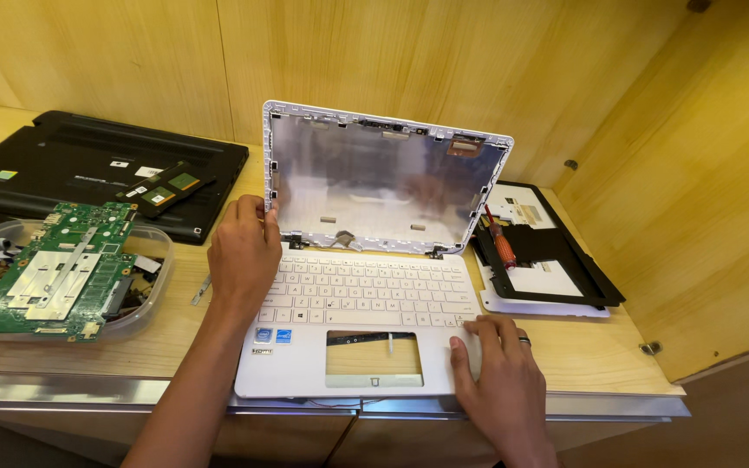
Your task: The person disassembles a white laptop by removing the screen bezel and unscrewing internal components. They use a screwdriver to remove screws from the laptop chassis and place them on the table.
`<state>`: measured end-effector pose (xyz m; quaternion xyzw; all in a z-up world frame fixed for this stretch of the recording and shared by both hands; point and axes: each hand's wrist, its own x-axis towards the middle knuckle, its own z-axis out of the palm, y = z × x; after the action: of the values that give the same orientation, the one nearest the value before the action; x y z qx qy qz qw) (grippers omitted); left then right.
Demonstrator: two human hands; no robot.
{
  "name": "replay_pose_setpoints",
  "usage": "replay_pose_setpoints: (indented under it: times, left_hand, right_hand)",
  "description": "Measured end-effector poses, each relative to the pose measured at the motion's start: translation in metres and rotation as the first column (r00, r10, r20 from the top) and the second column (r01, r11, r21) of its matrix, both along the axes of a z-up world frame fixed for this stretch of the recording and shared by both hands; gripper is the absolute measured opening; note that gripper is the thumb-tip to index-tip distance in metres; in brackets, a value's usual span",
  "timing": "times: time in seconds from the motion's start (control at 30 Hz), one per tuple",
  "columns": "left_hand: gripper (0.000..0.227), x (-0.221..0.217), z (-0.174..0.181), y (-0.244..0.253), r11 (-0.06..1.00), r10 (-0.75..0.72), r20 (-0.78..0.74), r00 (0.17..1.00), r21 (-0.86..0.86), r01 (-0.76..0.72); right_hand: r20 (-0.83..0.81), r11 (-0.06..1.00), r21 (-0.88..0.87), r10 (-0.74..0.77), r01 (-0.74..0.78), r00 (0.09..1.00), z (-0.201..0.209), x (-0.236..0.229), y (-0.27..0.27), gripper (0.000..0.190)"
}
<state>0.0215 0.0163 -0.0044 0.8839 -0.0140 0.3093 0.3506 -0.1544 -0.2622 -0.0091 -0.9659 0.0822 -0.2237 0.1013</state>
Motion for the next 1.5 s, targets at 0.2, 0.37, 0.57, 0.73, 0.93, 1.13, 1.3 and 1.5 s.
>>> replay_pose_setpoints:
  times: [0.2, 0.37, 0.57, 0.73, 0.93, 1.13, 1.3, 1.5]
  left_hand:
    - [0.006, 0.010, -0.011, 0.016, 0.980, -0.163, 0.241, 0.957, -0.075, 0.186]
    - [0.008, 0.011, -0.003, 0.022, 0.960, -0.183, 0.206, 0.961, -0.175, 0.220]
    - [0.012, -0.001, 0.010, 0.034, 0.950, -0.088, 0.225, 0.970, -0.272, 0.150]
    - [0.012, -0.018, 0.018, 0.026, 0.959, -0.118, 0.231, 0.966, -0.227, 0.172]
    - [0.010, -0.090, 0.032, 0.006, 0.932, -0.308, 0.144, 0.940, -0.154, 0.329]
    - [0.050, -0.156, 0.005, 0.007, 0.687, -0.593, 0.062, 0.803, 0.559, 0.465]
    - [0.064, -0.160, -0.008, 0.023, 0.620, -0.536, 0.070, 0.841, 0.709, 0.336]
    - [0.088, -0.157, -0.017, 0.032, 0.656, -0.446, 0.060, 0.893, 0.700, 0.281]
  right_hand:
    - [0.033, 0.997, 0.081, 0.013, -0.016, 0.999, -0.004, 0.007, -0.008, 0.026]
    - [0.102, 0.994, 0.098, 0.039, -0.049, 0.994, -0.008, 0.014, -0.016, 0.022]
    - [0.117, 0.987, 0.148, 0.041, -0.059, 0.992, -0.013, 0.015, -0.018, 0.028]
    - [0.050, 0.963, 0.078, 0.253, -0.256, 0.966, 0.000, 0.006, -0.026, 0.048]
    - [-0.143, 0.900, 0.192, 0.420, -0.392, 0.896, 0.008, -0.007, -0.041, 0.077]
    - [-0.077, 0.850, 0.120, 0.523, -0.513, 0.849, 0.008, -0.010, -0.047, 0.071]
    - [-0.026, 0.821, 0.098, 0.567, -0.562, 0.823, 0.007, -0.012, -0.047, 0.058]
    - [0.061, 0.814, 0.101, 0.569, -0.572, 0.820, 0.005, -0.013, -0.048, 0.049]
